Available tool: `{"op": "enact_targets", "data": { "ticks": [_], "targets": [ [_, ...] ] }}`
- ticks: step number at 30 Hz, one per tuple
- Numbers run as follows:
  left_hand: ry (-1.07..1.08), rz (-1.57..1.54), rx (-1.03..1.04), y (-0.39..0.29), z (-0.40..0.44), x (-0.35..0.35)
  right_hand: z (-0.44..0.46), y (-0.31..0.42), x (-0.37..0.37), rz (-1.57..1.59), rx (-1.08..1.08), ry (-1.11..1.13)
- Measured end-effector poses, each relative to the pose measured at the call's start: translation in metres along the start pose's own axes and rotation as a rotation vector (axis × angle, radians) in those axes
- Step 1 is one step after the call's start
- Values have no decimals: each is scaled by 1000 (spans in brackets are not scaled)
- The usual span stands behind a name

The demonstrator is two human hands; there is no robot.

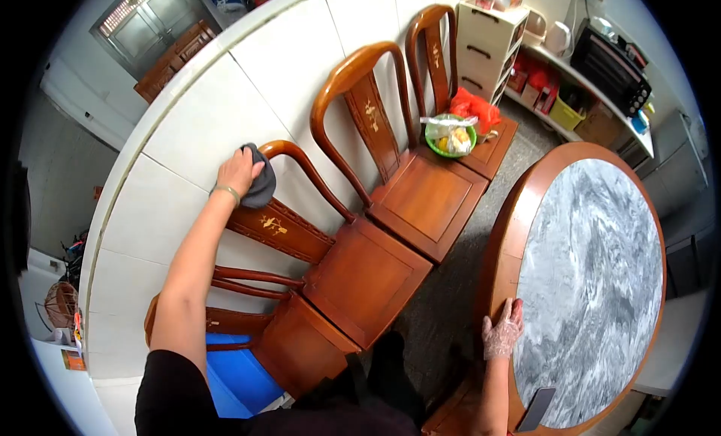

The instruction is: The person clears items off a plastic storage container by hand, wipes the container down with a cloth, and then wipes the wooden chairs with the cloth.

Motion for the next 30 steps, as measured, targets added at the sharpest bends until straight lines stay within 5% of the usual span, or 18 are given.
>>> {"op": "enact_targets", "data": {
  "ticks": [8,14,24,30],
  "targets": [
    [246,233,52,-69,70,21,75,54,-7,-115,-121,124],
    [690,691,283,-123,94,98,91,63,4,-227,-181,74],
    [841,715,536,-190,45,382,97,70,4,-218,-224,-12],
    [806,667,589,-234,22,478,101,77,9,-279,-260,-7]
  ]
}}
Point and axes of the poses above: each hand's wrist, its own z-axis towards the middle knuckle, its own x-axis out of the palm, y = z × x, the point moved 9 cm from there along z, towards the middle knuckle, and after that the axes turned 9 degrees about y, right-handed, at the moved point
